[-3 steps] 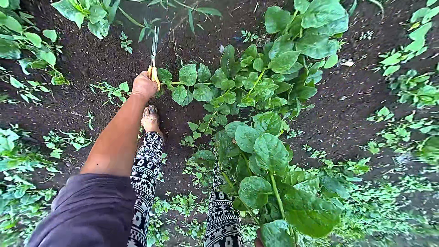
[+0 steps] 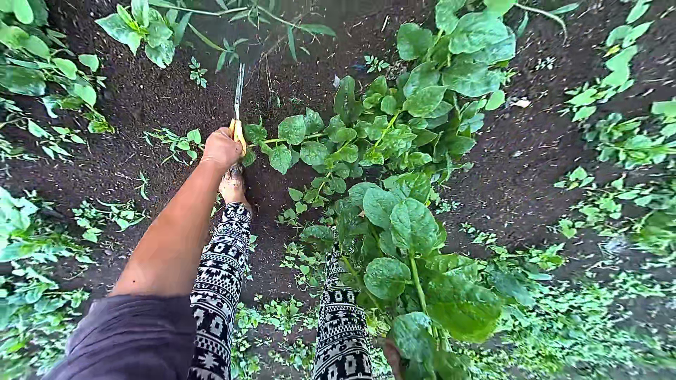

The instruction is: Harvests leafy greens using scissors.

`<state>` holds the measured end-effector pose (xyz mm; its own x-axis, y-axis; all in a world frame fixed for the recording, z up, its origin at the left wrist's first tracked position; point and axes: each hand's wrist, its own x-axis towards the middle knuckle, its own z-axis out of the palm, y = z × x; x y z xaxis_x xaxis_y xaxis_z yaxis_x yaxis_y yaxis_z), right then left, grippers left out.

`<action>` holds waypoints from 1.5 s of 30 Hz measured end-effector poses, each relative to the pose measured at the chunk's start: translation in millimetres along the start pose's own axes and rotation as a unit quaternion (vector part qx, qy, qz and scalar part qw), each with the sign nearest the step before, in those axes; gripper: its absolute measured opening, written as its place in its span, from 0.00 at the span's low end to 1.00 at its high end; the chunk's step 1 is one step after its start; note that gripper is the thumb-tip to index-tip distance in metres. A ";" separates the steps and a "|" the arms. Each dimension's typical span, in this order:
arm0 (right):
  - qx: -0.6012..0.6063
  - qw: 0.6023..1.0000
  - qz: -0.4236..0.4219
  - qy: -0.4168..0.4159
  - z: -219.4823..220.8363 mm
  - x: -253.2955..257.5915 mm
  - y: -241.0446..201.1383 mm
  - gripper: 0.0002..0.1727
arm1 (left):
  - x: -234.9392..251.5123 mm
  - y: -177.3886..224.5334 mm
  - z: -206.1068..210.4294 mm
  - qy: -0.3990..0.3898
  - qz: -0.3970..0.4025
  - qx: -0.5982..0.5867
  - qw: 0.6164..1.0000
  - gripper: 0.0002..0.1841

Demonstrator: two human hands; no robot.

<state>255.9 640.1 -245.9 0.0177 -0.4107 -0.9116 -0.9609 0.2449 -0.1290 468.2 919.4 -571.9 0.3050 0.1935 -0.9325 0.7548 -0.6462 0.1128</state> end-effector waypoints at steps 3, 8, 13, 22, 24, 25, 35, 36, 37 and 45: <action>0.374 0.918 0.024 -0.128 -25.2 24.4 21.7 0.18 | -66.8 3.7 5.8 -0.013 0.007 -0.017 1.000 0.14; 0.544 0.833 0.007 -0.096 19.7 81.9 -1.9 0.20 | -191.2 39.5 49.5 -0.025 0.042 -0.070 0.996 0.14; 0.528 0.842 0.024 -0.111 44.4 119.5 -32.0 0.22 | -256.4 73.7 97.7 -0.066 0.018 -0.077 0.995 0.19; 0.490 0.849 0.070 -0.184 42.0 130.6 -39.0 0.25 | -289.3 85.8 130.5 -0.049 0.048 0.026 0.997 0.21; 0.515 0.833 0.050 -0.194 42.1 133.1 -32.5 0.22 | -293.0 85.6 137.2 -0.019 0.074 0.024 0.997 0.20; 0.528 0.825 0.029 -0.198 42.7 135.1 -27.0 0.19 | -294.4 86.0 140.5 -0.006 0.087 0.021 0.996 0.20; 0.586 0.779 -0.010 -0.224 10.1 152.2 -15.0 0.16 | -309.7 104.2 147.0 -0.039 0.151 0.061 0.986 0.22; 0.605 0.765 0.019 -0.219 6.2 154.0 -21.7 0.13 | -303.5 106.7 131.4 -0.112 0.110 0.068 0.985 0.24; 0.610 0.759 0.051 -0.220 1.4 157.6 -29.0 0.14 | -289.9 105.5 116.6 -0.180 0.072 0.061 0.979 0.26; 0.606 0.757 0.109 -0.218 -46.8 168.1 -31.2 0.21 | -146.5 94.0 88.0 -0.404 -0.050 -0.042 0.912 0.19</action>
<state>275.9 522.3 -376.9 0.2387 0.0211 -0.9709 0.0003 0.9998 0.0218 443.3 765.4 -454.9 -0.2701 -0.3814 -0.8841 0.8081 -0.5890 0.0072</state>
